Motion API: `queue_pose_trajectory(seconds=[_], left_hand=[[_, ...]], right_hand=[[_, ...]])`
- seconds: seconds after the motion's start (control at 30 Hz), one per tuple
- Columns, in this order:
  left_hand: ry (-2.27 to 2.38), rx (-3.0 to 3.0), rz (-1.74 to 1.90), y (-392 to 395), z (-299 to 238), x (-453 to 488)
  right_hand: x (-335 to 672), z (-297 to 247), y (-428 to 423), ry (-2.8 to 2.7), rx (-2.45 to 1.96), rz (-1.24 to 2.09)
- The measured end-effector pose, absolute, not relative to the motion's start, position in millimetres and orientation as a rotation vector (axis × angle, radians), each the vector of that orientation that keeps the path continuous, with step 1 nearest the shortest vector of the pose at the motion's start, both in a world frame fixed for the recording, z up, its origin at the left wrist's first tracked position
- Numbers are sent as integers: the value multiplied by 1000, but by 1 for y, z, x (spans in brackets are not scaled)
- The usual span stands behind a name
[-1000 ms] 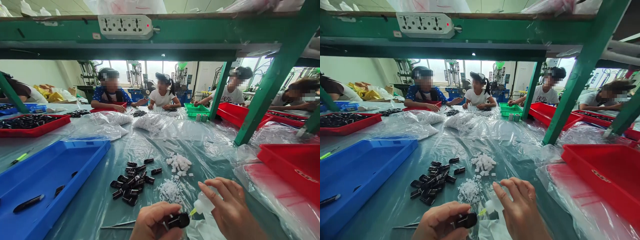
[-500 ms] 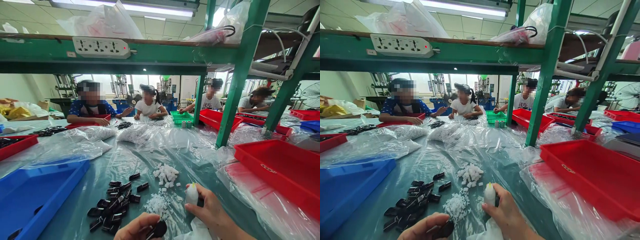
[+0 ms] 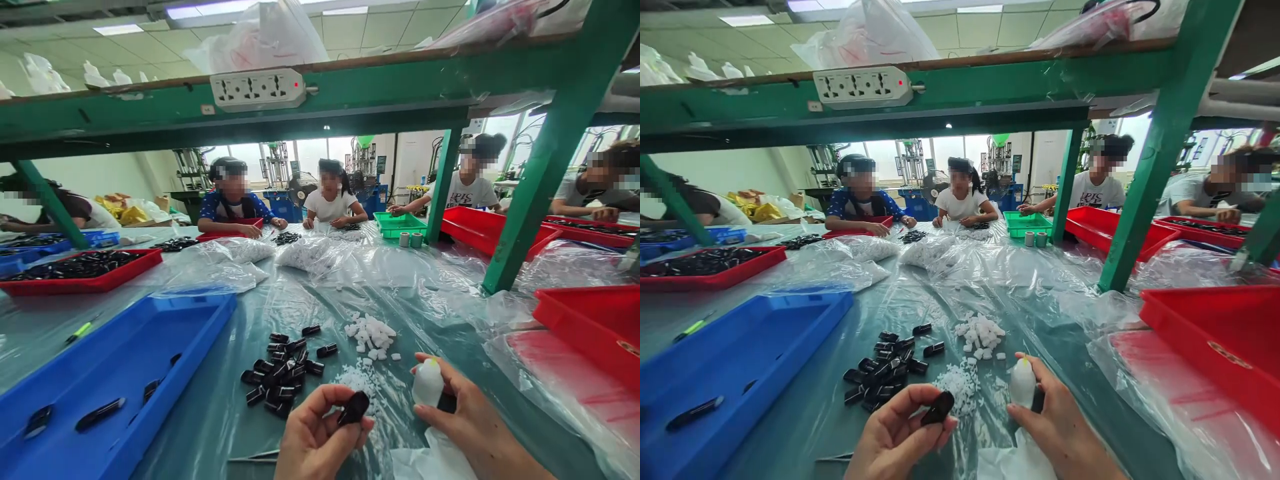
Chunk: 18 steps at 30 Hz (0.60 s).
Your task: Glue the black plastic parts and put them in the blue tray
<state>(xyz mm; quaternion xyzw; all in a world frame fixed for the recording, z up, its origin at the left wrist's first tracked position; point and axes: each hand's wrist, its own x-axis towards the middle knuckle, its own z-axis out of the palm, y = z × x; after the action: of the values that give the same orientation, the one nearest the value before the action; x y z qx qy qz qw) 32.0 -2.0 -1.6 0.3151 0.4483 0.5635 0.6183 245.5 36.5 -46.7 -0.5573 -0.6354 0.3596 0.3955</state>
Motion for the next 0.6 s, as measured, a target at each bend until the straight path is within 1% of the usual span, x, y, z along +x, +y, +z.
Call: queue_pose_trajectory(seconds=[0.17,0.27,0.4,0.47,0.53,0.6], left_hand=[[1004,700,1321,-4,-3,33],[994,695,1310,-3,-3,32],[1021,674,1310,-2,-4,30],[1036,684,1334,-2,-6,30],[1046,687,1338,-2,-8,30],[1046,687,1322,-2,-9,31]], right_hand=[[253,-59,40,-1655,-1475,828],[262,-63,42,-1697,-1508,665],[266,-46,29,-1782,-1474,371],[261,-33,17,-1741,-1390,76],[252,-22,7,-1706,-1216,-157],[241,-18,1,-1903,-1002,-152]])
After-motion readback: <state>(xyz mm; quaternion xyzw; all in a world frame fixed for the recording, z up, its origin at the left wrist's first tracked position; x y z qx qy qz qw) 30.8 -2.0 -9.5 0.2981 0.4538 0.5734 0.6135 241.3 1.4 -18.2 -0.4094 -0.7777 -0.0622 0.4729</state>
